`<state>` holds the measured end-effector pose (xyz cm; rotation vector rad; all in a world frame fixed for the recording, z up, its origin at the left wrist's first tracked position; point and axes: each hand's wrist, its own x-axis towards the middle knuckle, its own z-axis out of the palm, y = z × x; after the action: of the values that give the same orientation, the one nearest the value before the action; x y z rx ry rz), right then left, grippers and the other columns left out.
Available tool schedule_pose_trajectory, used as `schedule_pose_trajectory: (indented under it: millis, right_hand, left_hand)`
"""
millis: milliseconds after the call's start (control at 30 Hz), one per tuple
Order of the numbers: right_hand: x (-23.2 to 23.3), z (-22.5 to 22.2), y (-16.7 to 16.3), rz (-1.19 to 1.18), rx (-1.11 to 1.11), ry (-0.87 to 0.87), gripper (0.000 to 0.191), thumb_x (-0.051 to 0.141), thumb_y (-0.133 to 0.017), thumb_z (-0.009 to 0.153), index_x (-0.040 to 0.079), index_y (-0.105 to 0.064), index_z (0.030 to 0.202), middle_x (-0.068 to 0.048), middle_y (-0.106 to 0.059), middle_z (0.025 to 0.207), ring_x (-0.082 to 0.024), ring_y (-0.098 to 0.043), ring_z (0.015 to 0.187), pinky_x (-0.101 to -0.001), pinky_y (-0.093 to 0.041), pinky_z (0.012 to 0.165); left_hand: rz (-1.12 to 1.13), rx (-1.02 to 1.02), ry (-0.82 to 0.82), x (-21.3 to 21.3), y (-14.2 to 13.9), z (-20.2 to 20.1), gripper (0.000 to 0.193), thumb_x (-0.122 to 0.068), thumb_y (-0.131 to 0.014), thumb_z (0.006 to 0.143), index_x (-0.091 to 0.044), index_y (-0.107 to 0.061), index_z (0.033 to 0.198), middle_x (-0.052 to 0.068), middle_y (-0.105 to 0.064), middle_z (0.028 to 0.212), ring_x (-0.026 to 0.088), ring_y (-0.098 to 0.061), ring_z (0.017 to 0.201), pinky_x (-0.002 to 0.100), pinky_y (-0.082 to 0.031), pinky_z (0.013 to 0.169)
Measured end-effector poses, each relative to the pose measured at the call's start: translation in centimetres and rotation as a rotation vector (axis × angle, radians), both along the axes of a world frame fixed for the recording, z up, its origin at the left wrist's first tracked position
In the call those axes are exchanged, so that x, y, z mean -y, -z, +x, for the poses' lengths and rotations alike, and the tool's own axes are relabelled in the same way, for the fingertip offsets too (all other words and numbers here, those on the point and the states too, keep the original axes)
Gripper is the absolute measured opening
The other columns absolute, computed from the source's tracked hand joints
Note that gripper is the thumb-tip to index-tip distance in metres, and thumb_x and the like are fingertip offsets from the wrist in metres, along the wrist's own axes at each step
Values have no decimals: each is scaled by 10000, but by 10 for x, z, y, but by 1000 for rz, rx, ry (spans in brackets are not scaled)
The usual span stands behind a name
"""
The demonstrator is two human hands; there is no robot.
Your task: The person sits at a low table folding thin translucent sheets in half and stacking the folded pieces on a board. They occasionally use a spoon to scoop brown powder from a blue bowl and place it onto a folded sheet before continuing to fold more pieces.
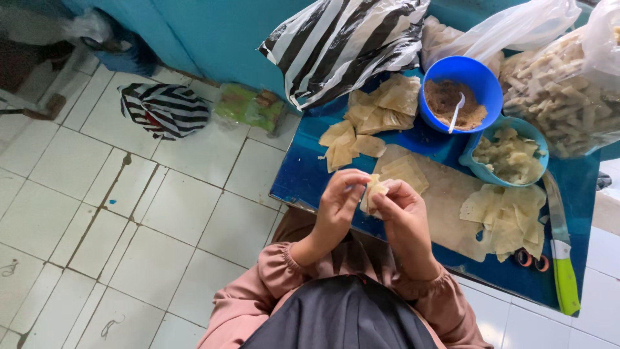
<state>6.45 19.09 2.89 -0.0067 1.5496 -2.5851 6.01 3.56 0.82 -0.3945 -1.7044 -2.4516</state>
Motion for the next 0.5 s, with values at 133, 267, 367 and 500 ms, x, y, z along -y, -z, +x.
schedule_pose_trajectory:
  millis: [133,267,367,500]
  right_hand:
    - [19,7,-10,647,-352,124,146,-12,-680,969,-20,-658,1113,-62,-630,1097,-141,-645,918,-268,-525,792]
    - [35,5,-15,1007,-533,247,241,-28,-738,901,7,-652,1123,-84,-618,1059,-135,-633,819,-257,-532,707]
    - [34,3,-17,1007,-475,250,213,-32,-760,884,18,-669,1070,-77,-620,1016,-123,-604,771,-251,-514,687]
    - [18,-2,-15,789,-331,141,114,-36,-749,899,-3,-708,999,-46,-615,996,-105,-593,802,-240,-490,693]
  left_hand:
    - [536,299,387,2,-2,7,486,-270,-450,1125,23,-457,1513,104,-553,1467,176,-548,1358,311,-415,1180]
    - [579,397,367,0,-2,6,531,-224,-428,1107,7,-355,1579,104,-515,1513,187,-520,1357,326,-389,1171]
    - [542,419,338,-3,1,7,509,-191,-420,1112,18,-373,1573,108,-524,1518,180,-539,1331,315,-408,1152]
    - [530,459,325,-5,8,2,475,-215,-406,1129,28,-430,1537,113,-569,1460,167,-583,1286,329,-462,1115]
